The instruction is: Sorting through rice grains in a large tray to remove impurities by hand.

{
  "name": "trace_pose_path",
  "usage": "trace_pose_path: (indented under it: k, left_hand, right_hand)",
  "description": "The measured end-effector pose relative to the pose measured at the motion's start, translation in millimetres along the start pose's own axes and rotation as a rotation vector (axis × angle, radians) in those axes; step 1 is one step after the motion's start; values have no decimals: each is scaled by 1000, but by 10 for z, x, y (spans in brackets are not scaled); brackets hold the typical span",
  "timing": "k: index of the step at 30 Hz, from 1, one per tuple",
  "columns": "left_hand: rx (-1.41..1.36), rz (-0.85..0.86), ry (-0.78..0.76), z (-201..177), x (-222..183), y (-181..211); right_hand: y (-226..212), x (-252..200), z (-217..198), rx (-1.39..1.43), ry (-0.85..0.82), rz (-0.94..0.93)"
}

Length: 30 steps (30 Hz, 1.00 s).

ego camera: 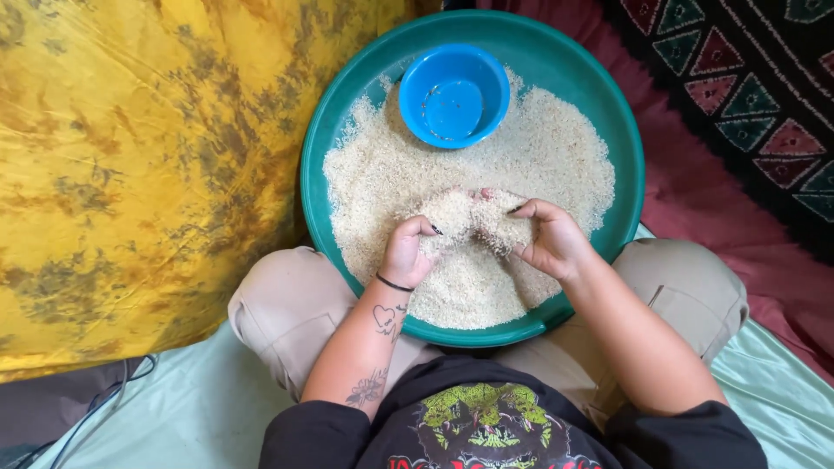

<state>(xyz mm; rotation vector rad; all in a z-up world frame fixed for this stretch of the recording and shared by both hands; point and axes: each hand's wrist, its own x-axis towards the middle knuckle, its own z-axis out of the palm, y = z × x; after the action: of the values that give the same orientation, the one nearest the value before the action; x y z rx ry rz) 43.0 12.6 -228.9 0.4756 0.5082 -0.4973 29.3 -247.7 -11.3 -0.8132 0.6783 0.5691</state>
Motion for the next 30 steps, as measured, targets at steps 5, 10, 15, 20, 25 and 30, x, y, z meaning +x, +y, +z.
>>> trace_pose_path:
  k: [5, 10, 15, 20, 25, 30]
  left_hand:
    - [30, -16, 25, 1849, -1389, 521]
    - [-7, -55, 41, 2077, -1689, 562]
    - [-53, 16, 57, 1926, -1577, 530]
    - [22, 111, 37, 1567, -1275, 402]
    - [247, 251, -40, 1576, -1384, 267]
    - [527, 380, -141, 1619, -1480, 216]
  right_hand:
    - [-55, -352, 383, 129, -97, -40]
    - [-39, -324, 344, 128, -178, -108]
    - [126, 74, -116, -320, -54, -427]
    - [151, -317, 413, -793, 42, -674]
    - [85, -453, 457, -1299, 175, -852]
    - [11, -541, 505, -1378, -39, -1129]
